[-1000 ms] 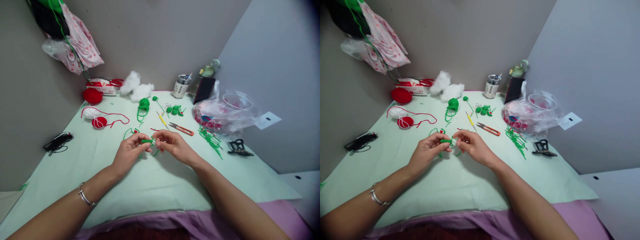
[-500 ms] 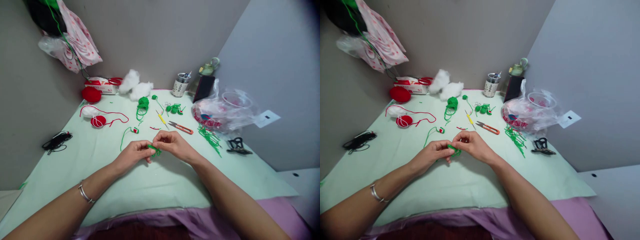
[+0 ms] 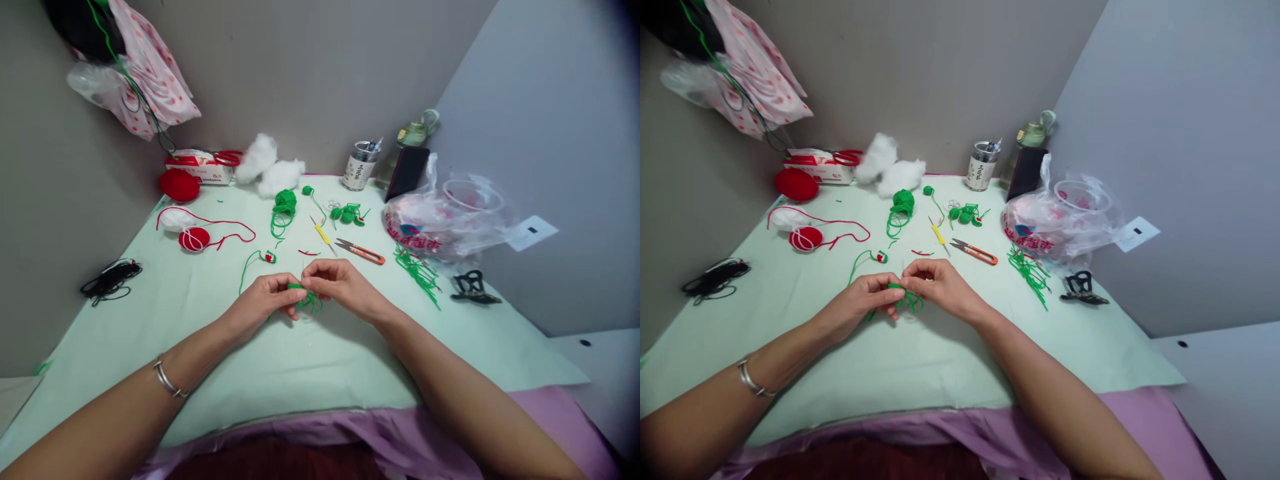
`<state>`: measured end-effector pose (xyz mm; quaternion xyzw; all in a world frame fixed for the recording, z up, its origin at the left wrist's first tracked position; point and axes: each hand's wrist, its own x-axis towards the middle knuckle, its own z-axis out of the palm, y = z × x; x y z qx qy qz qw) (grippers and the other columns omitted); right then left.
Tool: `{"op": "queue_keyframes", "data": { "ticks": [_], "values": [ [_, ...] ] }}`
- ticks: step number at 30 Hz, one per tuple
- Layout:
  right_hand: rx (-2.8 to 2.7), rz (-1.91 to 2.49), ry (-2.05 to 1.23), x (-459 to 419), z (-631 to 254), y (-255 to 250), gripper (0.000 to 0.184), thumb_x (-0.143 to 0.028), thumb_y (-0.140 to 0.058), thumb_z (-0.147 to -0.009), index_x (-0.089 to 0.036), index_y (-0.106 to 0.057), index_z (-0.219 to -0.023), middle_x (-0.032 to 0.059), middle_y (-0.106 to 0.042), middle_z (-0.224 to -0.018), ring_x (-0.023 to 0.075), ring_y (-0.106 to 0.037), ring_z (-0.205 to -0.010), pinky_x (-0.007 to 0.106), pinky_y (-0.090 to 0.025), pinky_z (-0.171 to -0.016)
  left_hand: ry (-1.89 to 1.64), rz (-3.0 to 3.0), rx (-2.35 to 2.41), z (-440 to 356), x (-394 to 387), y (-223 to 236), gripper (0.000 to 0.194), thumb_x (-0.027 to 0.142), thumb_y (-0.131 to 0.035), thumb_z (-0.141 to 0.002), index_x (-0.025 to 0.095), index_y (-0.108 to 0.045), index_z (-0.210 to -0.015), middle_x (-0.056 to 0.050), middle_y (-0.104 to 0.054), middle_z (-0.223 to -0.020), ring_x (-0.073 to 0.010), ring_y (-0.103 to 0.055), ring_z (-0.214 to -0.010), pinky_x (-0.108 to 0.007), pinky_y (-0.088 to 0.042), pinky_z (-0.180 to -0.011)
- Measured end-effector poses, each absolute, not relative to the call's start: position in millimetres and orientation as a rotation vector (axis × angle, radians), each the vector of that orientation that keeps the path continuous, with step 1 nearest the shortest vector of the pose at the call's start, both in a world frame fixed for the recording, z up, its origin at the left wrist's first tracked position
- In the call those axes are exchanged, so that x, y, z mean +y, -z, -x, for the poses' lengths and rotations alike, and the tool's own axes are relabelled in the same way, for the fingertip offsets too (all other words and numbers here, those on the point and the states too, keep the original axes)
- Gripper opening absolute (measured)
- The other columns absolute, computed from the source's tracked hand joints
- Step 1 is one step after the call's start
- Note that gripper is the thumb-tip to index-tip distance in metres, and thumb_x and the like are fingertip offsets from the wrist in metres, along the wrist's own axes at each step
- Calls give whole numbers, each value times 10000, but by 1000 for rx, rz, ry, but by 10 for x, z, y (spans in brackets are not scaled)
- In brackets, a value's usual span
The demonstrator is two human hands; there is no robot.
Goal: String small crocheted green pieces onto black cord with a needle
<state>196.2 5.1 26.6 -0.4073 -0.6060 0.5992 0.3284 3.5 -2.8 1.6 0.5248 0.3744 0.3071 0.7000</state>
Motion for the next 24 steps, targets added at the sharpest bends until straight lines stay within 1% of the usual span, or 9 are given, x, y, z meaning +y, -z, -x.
{"op": "queue_keyframes", "data": {
  "ticks": [4,6,9,12,14,16,18,21,24],
  "values": [
    [-1372,1047,-1542,79,-1941,-216,284,-399,-775,-746,-151,-638,-754,-44,-516,-611,69,-410,-536,215,-305,-505,-668,-1180,857,-66,-54,-9,226,364,-740,-793,162,-639,-798,22,-595,-717,-108,-571,-596,-278,-538,-629],
    [-1231,1018,-1553,92,-1933,-194,285,-385,-785,-740,-160,-612,-761,-45,-536,-644,53,-396,-514,197,-280,-472,-636,-1195,862,-82,-75,-1,237,358,-749,-784,162,-617,-771,34,-562,-654,-111,-560,-585,-279,-537,-625],
    [-1158,931,-1760,93,-1934,-190,314,-419,-756,-785,-188,-549,-831,-15,-641,-752,55,-457,-494,178,-252,-419,-610,-1194,839,-85,-87,8,226,359,-739,-795,160,-635,-819,24,-574,-724,-103,-552,-602,-283,-547,-641],
    [-1180,880,-1926,116,-1975,-202,330,-446,-722,-815,-208,-498,-861,-33,-612,-628,72,-459,-433,176,-246,-392,-588,-1168,821,-71,-75,8,224,362,-731,-805,158,-645,-838,20,-571,-747,-102,-559,-613,-284,-554,-648],
    [-1169,911,-1815,166,-2037,-211,340,-442,-728,-797,-203,-491,-842,-76,-502,-536,58,-386,-401,175,-240,-397,-566,-1154,821,-61,-63,5,225,358,-740,-799,159,-637,-816,29,-558,-699,-107,-571,-607,-278,-550,-645],
    [-1138,945,-1661,232,-2115,-219,363,-447,-737,-771,-201,-473,-815,-101,-409,-533,40,-316,-407,173,-232,-413,-553,-1140,819,-55,-50,1,225,354,-749,-792,163,-632,-805,34,-552,-673,-109,-578,-599,-275,-547,-640],
    [-1138,977,-1567,289,-2182,-223,392,-469,-732,-757,-203,-446,-793,-103,-376,-560,35,-292,-429,174,-245,-433,-554,-1124,806,-50,-40,-8,222,354,-747,-796,164,-634,-805,34,-549,-673,-106,-570,-592,-276,-548,-639],
    [-1229,1068,-1457,328,-2221,-205,391,-514,-687,-775,-206,-447,-811,-88,-419,-586,48,-330,-442,191,-289,-449,-568,-1104,785,-41,-33,-32,217,351,-744,-801,158,-643,-798,30,-548,-697,-100,-568,-600,-270,-548,-653],
    [-1414,1210,-1328,337,-2224,-164,335,-518,-593,-847,-201,-485,-859,-35,-548,-645,81,-431,-470,218,-342,-465,-586,-1066,785,-34,-33,-55,223,359,-742,-804,153,-659,-814,20,-563,-733,-104,-586,-625,-274,-551,-680]
  ]
}}
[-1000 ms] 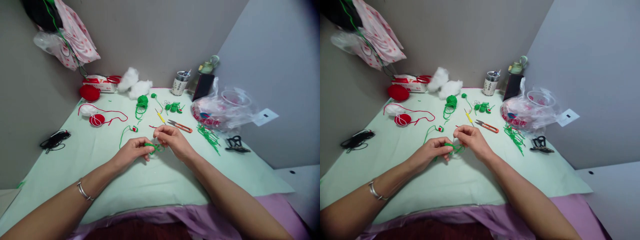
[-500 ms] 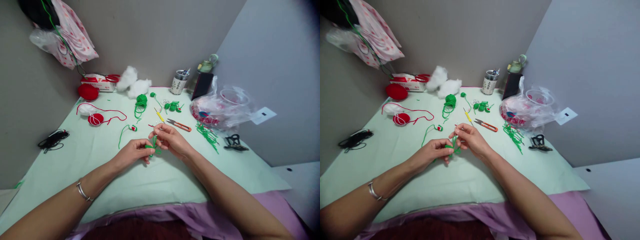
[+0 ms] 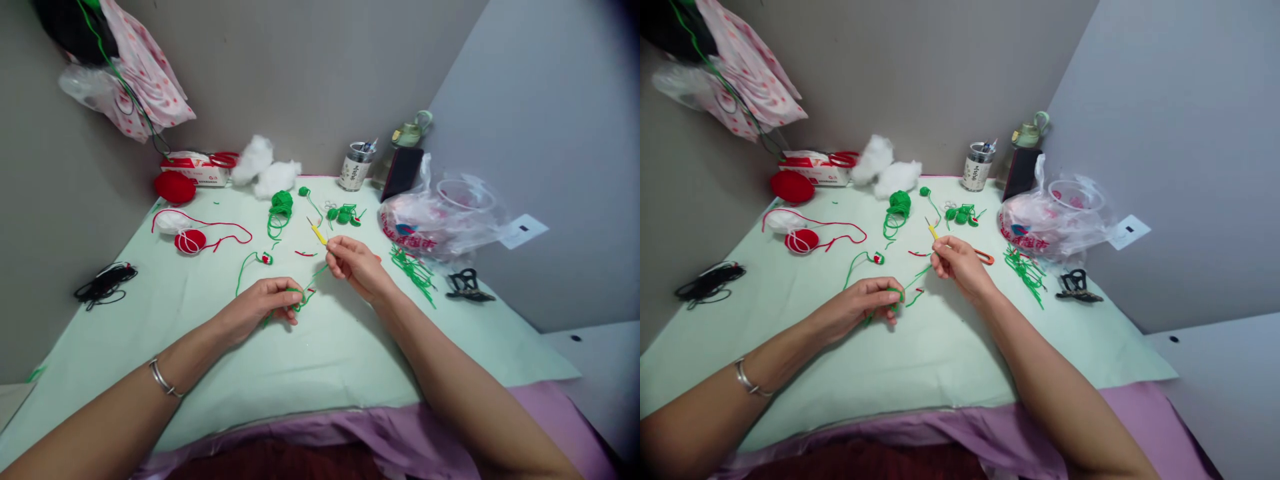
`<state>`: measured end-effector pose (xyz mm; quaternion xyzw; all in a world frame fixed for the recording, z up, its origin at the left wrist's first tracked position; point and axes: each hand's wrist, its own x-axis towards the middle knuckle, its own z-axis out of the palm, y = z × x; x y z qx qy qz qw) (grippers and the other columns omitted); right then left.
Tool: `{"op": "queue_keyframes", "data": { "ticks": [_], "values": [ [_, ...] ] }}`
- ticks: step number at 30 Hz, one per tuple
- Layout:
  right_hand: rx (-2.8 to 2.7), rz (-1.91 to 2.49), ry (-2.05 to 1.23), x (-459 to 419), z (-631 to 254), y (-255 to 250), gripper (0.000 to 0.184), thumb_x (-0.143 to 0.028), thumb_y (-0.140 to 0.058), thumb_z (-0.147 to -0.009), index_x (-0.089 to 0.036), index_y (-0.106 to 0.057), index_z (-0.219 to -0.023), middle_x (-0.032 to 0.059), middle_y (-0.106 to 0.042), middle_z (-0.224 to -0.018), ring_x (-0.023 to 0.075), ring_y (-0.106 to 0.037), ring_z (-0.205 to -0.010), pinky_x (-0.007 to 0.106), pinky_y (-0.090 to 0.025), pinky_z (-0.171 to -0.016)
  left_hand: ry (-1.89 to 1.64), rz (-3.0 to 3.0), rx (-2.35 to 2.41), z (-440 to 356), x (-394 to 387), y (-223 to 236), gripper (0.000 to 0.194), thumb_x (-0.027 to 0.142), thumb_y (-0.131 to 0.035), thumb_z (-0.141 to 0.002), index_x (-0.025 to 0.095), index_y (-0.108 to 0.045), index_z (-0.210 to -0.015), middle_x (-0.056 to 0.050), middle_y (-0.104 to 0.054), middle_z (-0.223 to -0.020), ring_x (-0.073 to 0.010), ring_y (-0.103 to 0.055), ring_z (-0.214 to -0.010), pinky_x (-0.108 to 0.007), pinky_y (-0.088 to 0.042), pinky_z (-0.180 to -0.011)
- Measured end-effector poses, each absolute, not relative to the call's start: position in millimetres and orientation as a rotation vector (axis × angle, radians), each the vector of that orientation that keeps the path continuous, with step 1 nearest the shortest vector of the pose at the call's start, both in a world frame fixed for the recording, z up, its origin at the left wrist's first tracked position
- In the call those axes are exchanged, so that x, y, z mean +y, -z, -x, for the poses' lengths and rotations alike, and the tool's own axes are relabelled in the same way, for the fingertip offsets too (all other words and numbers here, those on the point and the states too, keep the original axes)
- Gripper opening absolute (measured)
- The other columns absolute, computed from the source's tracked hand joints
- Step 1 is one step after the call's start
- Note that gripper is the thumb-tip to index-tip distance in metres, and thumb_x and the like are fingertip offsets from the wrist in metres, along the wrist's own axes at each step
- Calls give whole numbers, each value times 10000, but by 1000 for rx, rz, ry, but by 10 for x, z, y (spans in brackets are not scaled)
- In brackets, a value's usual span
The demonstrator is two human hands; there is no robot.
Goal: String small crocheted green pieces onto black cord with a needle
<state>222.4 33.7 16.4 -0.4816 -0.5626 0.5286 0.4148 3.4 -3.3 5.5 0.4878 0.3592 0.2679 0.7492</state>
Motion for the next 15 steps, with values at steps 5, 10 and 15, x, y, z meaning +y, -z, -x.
{"op": "queue_keyframes", "data": {
  "ticks": [5,10,15],
  "values": [
    [-1762,1537,-817,376,-2356,-120,221,-357,-511,-938,-187,-580,-1061,109,-658,-1109,197,-601,-840,332,-458,-743,-684,-991,843,-17,-6,-45,235,365,-752,-799,176,-669,-913,28,-574,-774,-98,-591,-615,-286,-555,-685],
    [-2014,1843,-352,432,-2548,-119,272,-147,-567,-870,-137,-628,-1135,199,-589,-1219,348,-478,-1176,438,-376,-935,-745,-975,881,14,34,-7,223,356,-771,-785,175,-686,-885,11,-604,-819,-120,-627,-721,-282,-554,-751],
    [-2174,1984,-171,464,-2587,-96,245,-130,-526,-899,-129,-668,-1099,199,-600,-1152,337,-536,-1101,389,-407,-841,-808,-1001,910,22,46,-9,210,352,-771,-785,188,-737,-913,-17,-653,-959,-132,-615,-848,-288,-535,-863]
  ]
}}
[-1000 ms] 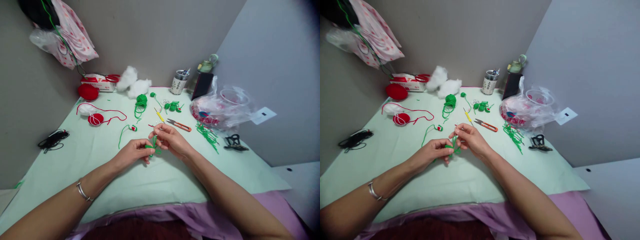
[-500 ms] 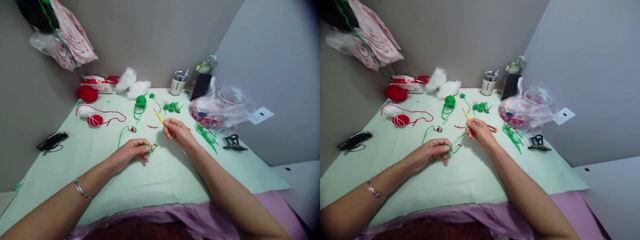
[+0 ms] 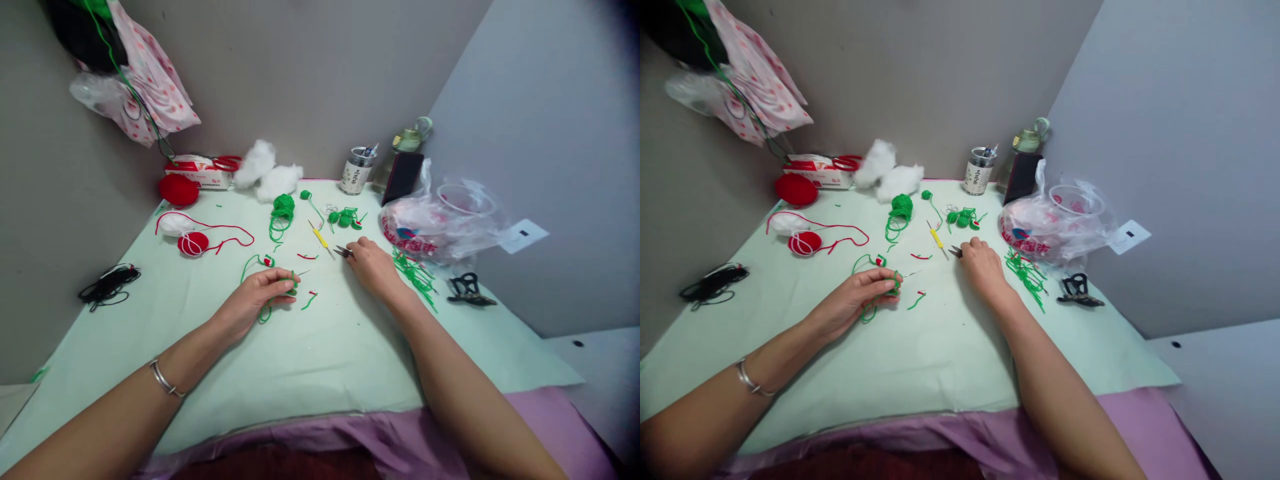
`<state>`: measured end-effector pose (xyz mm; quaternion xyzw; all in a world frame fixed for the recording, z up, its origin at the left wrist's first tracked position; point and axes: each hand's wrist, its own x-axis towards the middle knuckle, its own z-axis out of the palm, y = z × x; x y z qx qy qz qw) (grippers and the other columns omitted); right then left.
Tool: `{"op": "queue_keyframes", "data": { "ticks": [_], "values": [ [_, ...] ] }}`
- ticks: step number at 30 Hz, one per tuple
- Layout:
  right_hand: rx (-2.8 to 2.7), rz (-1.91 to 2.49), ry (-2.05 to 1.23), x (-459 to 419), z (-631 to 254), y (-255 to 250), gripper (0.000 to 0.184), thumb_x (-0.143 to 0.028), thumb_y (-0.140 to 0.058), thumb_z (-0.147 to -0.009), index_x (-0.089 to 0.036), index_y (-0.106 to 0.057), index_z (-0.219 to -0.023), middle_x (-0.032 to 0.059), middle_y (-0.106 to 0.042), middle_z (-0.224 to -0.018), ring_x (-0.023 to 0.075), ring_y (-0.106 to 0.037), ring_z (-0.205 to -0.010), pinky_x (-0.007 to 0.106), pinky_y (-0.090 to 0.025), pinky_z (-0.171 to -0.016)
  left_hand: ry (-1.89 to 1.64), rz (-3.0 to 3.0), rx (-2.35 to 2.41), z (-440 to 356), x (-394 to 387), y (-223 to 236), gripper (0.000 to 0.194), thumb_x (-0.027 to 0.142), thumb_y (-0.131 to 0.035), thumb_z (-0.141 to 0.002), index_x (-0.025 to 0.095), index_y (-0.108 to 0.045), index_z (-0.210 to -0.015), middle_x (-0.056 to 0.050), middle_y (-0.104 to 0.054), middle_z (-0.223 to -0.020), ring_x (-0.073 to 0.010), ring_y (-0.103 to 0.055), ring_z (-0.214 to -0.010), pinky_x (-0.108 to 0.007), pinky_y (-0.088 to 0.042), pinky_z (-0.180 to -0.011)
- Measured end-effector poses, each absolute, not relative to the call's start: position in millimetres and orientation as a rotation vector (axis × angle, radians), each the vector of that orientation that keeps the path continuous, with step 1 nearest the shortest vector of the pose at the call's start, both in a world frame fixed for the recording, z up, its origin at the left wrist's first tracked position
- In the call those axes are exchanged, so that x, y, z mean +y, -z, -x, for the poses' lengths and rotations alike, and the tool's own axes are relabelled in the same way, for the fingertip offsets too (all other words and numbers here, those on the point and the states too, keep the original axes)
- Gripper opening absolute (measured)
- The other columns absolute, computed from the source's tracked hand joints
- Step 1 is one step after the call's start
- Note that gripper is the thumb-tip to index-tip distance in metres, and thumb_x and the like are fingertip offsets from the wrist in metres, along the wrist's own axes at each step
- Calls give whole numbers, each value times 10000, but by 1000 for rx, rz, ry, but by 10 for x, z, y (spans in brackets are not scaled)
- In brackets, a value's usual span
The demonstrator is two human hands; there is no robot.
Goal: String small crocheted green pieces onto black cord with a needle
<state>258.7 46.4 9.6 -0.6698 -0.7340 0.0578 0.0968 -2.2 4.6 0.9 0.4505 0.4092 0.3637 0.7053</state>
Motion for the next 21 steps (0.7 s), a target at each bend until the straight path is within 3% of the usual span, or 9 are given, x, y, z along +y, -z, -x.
{"op": "queue_keyframes", "data": {
  "ticks": [5,8,13,17,21],
  "values": [
    [-2163,1999,-129,473,-2639,-100,238,-115,-459,-920,-111,-684,-998,200,-621,-1056,308,-586,-994,362,-398,-776,-846,-1005,940,21,49,-6,252,347,-781,-773,193,-755,-971,-50,-691,-1094,-148,-621,-896,-303,-520,-892],
    [-2130,1908,-201,466,-2637,-152,303,-112,-374,-950,-117,-657,-1058,161,-646,-999,251,-606,-894,337,-401,-755,-863,-1010,934,21,51,13,309,329,-790,-765,197,-747,-1042,-59,-691,-1132,-158,-628,-923,-310,-522,-893],
    [-2220,1532,-625,348,-2471,-290,388,-340,-284,-1051,-174,-635,-1064,16,-623,-773,135,-555,-646,245,-412,-630,-891,-1043,905,20,43,55,381,311,-790,-770,225,-725,-1136,-45,-690,-1086,-172,-634,-977,-306,-523,-894],
    [-2232,1095,-1103,220,-2310,-320,420,-476,-392,-1021,-151,-655,-986,11,-575,-778,127,-502,-688,239,-391,-644,-918,-1067,926,16,34,64,402,309,-777,-779,231,-707,-1166,-39,-681,-1076,-177,-630,-990,-298,-519,-878],
    [-2228,1075,-1206,153,-2199,-282,355,-459,-486,-984,-152,-655,-927,-4,-545,-757,123,-436,-676,236,-353,-629,-929,-1083,941,3,27,46,393,285,-778,-768,207,-707,-1146,-43,-691,-1047,-186,-633,-1003,-312,-497,-914]
  ]
}}
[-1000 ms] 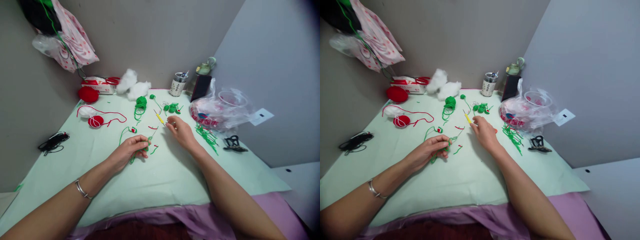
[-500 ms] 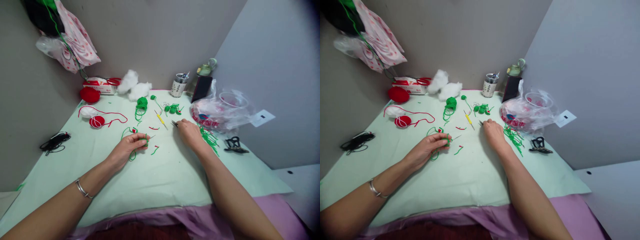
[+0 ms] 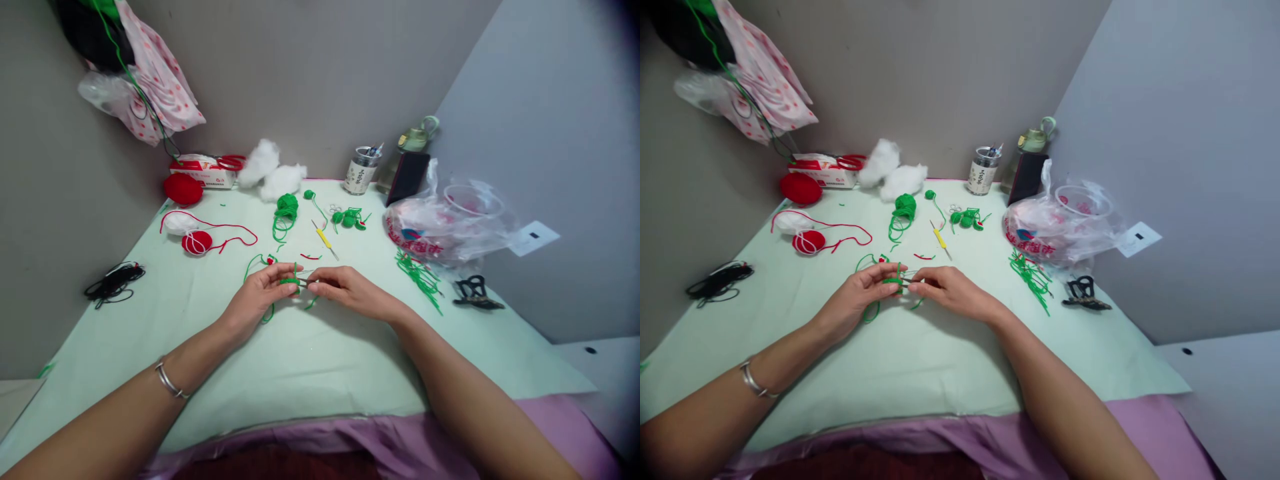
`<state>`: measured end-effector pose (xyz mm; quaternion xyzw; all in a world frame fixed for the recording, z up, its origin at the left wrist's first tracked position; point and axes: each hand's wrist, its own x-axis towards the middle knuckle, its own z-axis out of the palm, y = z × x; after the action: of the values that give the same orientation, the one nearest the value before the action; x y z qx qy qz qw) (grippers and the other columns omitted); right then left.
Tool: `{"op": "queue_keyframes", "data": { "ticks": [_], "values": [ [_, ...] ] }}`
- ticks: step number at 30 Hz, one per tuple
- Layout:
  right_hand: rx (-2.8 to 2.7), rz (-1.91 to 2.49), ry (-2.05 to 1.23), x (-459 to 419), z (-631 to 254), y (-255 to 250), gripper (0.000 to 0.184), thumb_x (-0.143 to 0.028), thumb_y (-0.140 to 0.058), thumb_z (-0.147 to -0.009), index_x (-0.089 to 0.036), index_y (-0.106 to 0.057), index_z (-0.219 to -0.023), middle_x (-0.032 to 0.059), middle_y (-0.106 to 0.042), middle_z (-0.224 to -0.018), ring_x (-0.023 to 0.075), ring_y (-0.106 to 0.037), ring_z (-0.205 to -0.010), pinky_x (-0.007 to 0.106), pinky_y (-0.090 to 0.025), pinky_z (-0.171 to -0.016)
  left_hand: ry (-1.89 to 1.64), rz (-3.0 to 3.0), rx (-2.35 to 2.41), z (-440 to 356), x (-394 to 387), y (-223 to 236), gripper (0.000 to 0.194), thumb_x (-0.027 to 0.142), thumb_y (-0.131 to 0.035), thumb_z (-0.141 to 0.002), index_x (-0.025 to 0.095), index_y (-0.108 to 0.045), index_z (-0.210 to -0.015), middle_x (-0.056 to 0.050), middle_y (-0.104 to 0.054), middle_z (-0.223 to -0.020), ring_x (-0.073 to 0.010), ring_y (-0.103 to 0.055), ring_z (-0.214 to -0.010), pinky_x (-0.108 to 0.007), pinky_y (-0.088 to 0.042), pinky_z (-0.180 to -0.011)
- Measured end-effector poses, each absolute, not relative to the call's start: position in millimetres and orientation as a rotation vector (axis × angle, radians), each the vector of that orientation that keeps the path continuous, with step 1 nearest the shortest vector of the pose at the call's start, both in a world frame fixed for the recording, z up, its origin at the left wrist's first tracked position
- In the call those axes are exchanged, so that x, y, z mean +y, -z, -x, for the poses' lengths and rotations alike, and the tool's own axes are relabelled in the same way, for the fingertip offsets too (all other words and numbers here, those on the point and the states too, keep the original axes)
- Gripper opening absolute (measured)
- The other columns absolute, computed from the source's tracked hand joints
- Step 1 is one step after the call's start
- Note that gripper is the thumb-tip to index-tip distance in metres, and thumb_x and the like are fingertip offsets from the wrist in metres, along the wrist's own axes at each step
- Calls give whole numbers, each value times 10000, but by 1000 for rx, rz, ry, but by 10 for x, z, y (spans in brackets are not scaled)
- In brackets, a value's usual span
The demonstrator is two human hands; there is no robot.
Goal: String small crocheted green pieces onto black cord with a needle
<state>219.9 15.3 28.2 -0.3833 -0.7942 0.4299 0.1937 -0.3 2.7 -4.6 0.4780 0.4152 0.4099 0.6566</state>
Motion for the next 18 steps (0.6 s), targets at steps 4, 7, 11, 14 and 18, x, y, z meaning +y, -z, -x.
{"op": "queue_keyframes", "data": {
  "ticks": [4,7,11,14,18],
  "values": [
    [-2231,1089,-1169,128,-2149,-269,348,-439,-471,-991,-159,-630,-860,-19,-480,-712,117,-381,-654,237,-317,-611,-907,-1105,933,-8,15,45,385,276,-786,-755,195,-702,-1122,-49,-716,-1034,-199,-638,-1008,-333,-495,-925],
    [-2243,1094,-1151,119,-2128,-270,361,-431,-459,-998,-158,-606,-813,-26,-440,-687,113,-363,-643,236,-298,-601,-896,-1154,930,-9,6,66,383,292,-787,-762,194,-698,-1121,-65,-722,-1087,-213,-642,-1035,-344,-490,-940],
    [-2217,1088,-1150,114,-2113,-246,383,-434,-453,-999,-157,-593,-775,-26,-440,-676,109,-364,-631,232,-296,-591,-885,-1174,928,-10,-4,76,394,314,-793,-759,196,-704,-1124,-74,-728,-1109,-224,-648,-1046,-348,-492,-939],
    [-2207,1084,-1150,120,-2107,-202,390,-443,-459,-993,-160,-578,-752,-28,-412,-665,110,-351,-632,230,-290,-581,-878,-1165,928,-15,-11,57,387,309,-789,-754,192,-712,-1115,-75,-733,-1088,-220,-654,-1016,-352,-497,-928],
    [-2161,1091,-1170,125,-2084,-175,398,-451,-473,-982,-163,-570,-724,-33,-383,-645,106,-324,-616,229,-274,-562,-869,-1200,926,-13,-15,50,378,319,-780,-766,206,-718,-1121,-69,-727,-1088,-215,-647,-1007,-342,-494,-917]
  ]
}}
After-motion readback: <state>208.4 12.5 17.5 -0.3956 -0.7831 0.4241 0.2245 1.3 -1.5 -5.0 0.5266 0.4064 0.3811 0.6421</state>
